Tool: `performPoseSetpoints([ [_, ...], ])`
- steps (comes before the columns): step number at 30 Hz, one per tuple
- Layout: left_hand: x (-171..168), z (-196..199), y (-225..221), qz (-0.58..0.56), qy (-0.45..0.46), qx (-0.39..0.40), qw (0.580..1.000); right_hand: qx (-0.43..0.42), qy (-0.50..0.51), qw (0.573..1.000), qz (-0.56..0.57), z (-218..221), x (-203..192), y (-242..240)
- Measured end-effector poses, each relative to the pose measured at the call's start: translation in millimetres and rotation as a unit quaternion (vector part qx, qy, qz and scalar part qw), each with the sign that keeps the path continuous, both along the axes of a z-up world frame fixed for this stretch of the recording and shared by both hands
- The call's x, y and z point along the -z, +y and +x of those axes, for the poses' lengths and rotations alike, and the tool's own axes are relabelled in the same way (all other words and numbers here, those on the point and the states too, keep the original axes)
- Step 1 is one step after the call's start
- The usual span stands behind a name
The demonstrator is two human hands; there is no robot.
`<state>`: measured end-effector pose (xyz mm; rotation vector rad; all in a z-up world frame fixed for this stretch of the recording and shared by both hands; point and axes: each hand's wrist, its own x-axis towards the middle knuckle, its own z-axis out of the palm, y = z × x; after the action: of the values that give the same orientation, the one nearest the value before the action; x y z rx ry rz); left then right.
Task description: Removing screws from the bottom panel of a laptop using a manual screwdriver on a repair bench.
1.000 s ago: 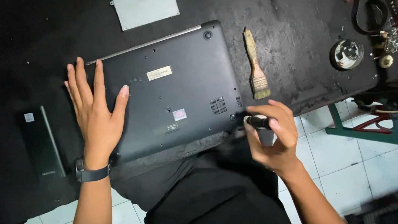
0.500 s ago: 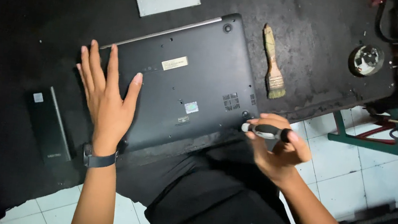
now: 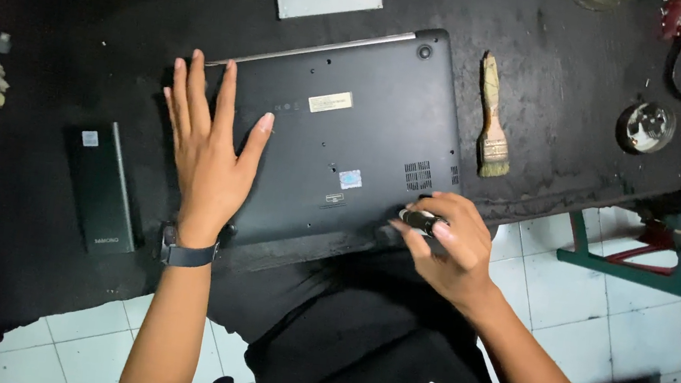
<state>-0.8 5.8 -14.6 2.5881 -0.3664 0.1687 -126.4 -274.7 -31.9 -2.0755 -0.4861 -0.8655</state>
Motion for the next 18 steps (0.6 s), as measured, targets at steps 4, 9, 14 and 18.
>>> performPoseSetpoints([
  [4,-0.4,-0.9,0.8,0.000,-0.002,0.002,1.000,0.003,0.010,1.000,-0.003,2.0,-7.3,3.7],
  [9,-1.0,-1.1,1.4,-0.003,0.008,0.002,1.000,0.007,0.008,1.000,-0.013,-3.1,6.4,-5.6],
  [14,-2.8,-1.9,0.4,-0.003,0.014,0.001,1.000,-0.006,0.014,1.000,-0.017,-6.4,12.5,-7.6],
  [18,-3.8,-1.5,0.5,-0.005,0.018,0.001,1.000,-0.024,0.026,0.999,-0.007,0.9,-5.4,-5.0],
])
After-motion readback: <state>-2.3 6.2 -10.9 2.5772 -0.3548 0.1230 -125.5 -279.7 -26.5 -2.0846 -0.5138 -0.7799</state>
